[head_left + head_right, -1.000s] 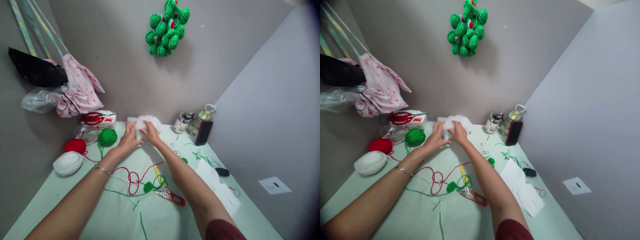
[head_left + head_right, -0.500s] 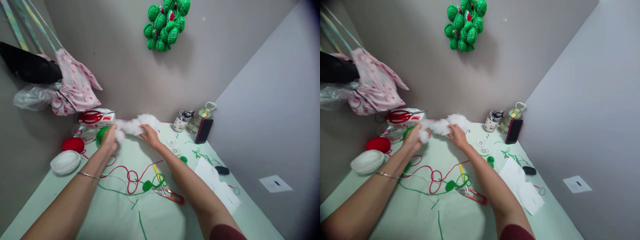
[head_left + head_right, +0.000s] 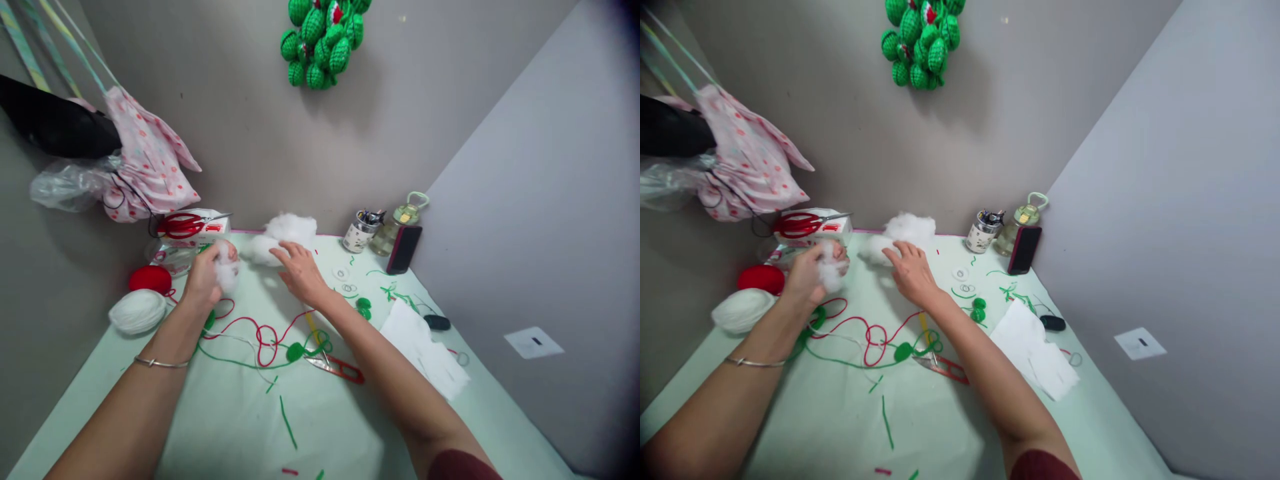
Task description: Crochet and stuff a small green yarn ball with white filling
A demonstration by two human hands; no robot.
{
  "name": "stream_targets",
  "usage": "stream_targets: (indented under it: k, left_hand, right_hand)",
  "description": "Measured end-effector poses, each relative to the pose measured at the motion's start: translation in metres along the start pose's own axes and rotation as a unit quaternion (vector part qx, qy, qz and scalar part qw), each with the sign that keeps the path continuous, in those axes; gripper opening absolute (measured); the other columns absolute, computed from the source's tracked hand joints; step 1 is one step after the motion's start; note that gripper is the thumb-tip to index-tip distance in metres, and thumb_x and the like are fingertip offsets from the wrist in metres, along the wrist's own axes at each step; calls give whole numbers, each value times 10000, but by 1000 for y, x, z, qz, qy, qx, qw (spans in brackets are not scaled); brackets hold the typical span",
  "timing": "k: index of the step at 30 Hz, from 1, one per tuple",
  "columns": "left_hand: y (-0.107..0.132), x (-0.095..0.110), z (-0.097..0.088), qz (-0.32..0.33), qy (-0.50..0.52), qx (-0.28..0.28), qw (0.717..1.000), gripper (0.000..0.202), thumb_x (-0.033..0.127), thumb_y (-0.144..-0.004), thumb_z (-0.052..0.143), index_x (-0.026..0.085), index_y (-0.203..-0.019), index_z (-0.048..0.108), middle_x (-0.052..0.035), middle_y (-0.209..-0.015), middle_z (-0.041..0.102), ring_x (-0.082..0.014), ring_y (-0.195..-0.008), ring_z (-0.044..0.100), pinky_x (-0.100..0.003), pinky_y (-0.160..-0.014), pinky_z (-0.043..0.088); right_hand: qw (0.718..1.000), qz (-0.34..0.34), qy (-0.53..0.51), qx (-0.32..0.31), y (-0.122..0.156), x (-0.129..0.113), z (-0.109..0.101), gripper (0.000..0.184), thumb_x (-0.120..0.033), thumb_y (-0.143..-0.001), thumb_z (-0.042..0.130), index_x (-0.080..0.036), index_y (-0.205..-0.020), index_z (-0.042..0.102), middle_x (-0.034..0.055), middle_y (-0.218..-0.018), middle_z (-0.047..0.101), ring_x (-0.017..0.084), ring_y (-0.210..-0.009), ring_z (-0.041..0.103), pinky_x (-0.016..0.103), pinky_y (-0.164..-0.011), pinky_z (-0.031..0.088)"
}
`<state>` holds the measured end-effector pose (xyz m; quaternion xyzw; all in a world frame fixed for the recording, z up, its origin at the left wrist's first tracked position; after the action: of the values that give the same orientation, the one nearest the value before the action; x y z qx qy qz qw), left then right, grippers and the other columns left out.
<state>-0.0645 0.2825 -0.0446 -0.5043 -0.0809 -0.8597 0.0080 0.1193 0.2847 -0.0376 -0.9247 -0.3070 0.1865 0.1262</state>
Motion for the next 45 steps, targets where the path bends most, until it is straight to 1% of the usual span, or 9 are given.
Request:
stream_targets:
  k: [4,9,13,18,25,28,34,39,45]
  left_hand:
    - [32,-5,21,-18,27,-20,999,324,361,-910,591,162,-654,571,38,-573,478,-72,-456,388,-187,-420,309]
    - [69,-34,52,-44,46,-46,997,252,286,-705,816,168,-704,593,42,-684,605,-93,-596,565,-188,-553,449]
    - [84,-37,55,-65,56,-71,994,230,177,-631,799,157,-671,573,-39,-945,726,-140,-789,672,-213,-659,525]
    - [95,-18,45,-48,72,-82,993,259,63,-574,698,184,-745,545,-9,-967,700,-99,-745,649,-174,-592,504]
    - [113,-5,41,-25,-37,-138,989,120,159,-688,666,192,-804,663,54,-611,507,-72,-482,361,-181,-442,281]
    - [120,0,46,30,-231,-166,958,149,323,-770,750,212,-864,716,8,-748,616,-140,-646,527,-220,-548,390]
    - [135,-25,65,26,-371,-270,888,312,308,-790,745,298,-1101,726,-2,-1050,725,-205,-847,649,-291,-760,489]
    - [128,-34,56,-1,-388,-250,887,301,412,-842,714,284,-1113,687,25,-795,703,-192,-698,613,-282,-676,456]
    - [124,-30,43,-28,-420,-278,863,134,369,-858,680,267,-925,737,21,-740,682,-173,-607,576,-252,-569,398]
  right_hand:
    - [977,-8,-146,156,34,-43,-54,368,-301,-1038,548,-260,-1402,519,123,-1345,604,222,-1196,624,395,-1011,521]
    - [973,-45,-172,147,69,-88,-60,169,-320,-1017,599,-222,-1151,631,66,-1064,666,159,-837,653,288,-737,545]
    - [964,28,-232,125,95,-69,-64,153,-248,-988,629,-237,-1140,635,44,-1055,664,150,-831,643,311,-796,552]
    - [971,28,-183,-152,127,-59,-23,477,-10,-859,646,-248,-1272,657,89,-1214,681,237,-1144,608,393,-986,496]
    - [952,166,-249,-60,137,-40,-13,245,-148,-974,541,-204,-1138,714,101,-1115,732,233,-1049,661,414,-982,492]
    - [895,225,-384,-12,141,-38,-21,336,-365,-1060,425,-176,-1206,661,99,-1049,747,199,-938,712,383,-920,544]
    - [623,294,-724,44,146,-60,-4,297,-448,-836,796,-177,-922,714,-4,-745,688,115,-644,640,261,-715,530]
    - [602,302,-739,19,145,-73,3,335,-471,-815,810,-177,-914,682,-50,-653,605,49,-430,436,219,-481,354]
    - [661,341,-659,111,151,-55,-1,325,-477,-824,792,-185,-932,701,6,-755,695,81,-542,501,233,-561,383]
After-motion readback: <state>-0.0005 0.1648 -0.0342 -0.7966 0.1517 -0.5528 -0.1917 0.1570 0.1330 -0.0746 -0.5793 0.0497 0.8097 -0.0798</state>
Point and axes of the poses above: each hand's wrist, its own y-axis away from the middle knuckle, its own z-axis out of the palm, x = y × z, the point moved 7 cm from there along -y, towards the middle knuckle
